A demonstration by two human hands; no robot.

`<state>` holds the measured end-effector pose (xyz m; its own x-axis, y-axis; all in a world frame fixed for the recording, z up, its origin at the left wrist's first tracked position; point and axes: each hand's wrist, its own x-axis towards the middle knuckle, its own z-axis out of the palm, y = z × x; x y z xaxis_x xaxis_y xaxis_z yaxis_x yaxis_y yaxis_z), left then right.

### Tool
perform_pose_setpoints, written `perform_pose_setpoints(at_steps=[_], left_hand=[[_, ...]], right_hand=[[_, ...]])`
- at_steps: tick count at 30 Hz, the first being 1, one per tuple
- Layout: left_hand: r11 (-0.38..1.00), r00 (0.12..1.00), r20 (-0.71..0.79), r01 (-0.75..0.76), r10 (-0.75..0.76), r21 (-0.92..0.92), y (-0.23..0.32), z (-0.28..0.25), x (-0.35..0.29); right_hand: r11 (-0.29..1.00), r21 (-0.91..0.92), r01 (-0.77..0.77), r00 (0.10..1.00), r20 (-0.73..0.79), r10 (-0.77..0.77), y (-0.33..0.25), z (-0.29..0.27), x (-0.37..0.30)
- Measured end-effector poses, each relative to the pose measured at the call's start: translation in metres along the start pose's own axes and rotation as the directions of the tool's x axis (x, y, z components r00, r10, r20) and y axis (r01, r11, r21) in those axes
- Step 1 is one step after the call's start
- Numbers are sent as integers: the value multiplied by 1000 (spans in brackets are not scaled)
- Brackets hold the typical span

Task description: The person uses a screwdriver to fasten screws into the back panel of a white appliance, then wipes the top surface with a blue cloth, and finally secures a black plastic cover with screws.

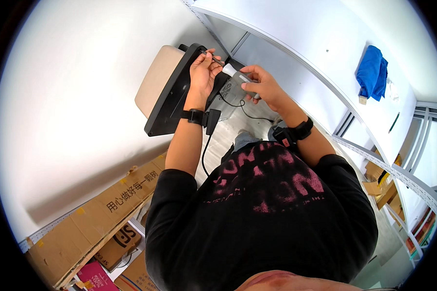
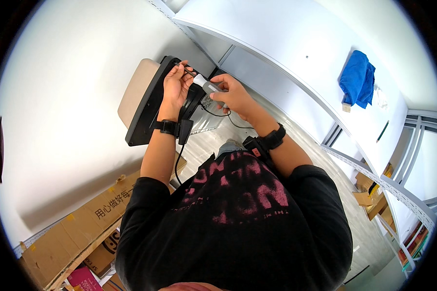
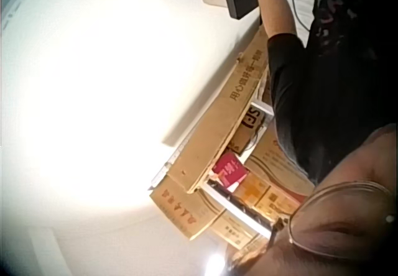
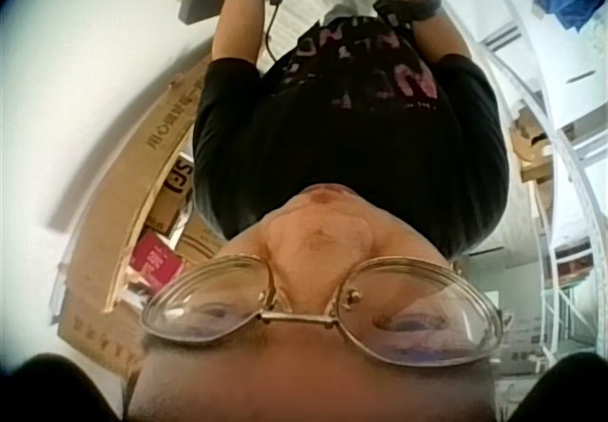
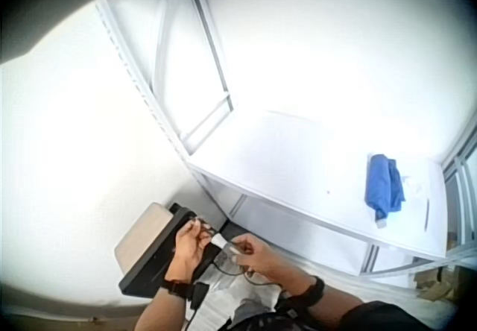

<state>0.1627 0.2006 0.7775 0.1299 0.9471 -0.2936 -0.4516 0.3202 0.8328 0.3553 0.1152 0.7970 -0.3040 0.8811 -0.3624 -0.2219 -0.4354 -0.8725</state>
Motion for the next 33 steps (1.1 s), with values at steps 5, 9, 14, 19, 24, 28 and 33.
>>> perform_pose_setpoints(at_steps=[5,9,14,19,24,28,33], left_hand=[[997,1000,5,27,-28,78,-2,-6,3],[991,1000,-7,24,-23,134,-2,-9,5],[997,999,33,28,-30,70,1,-4,0],[996,998,4,58,-58,66,3,1,-1],[988,998,-17,61,-59,141,-1,-6,3],[990,998,-29,59,-56,129,1,-5,5],[998,998,-2,56,-56,37,3,6,1]], right_hand=[[985,-92,148,986,-66,-154,14,3,7],[997,71,30,999,-38,-27,8,4,5],[956,260,-136,988,108,111,0,-9,0],[996,65,56,997,-53,-53,11,-1,0],[989,-17,144,988,-45,-145,16,-2,4],[963,262,-60,998,-11,65,-1,-3,-4],[983,181,-34,999,21,31,-2,-12,-5]])
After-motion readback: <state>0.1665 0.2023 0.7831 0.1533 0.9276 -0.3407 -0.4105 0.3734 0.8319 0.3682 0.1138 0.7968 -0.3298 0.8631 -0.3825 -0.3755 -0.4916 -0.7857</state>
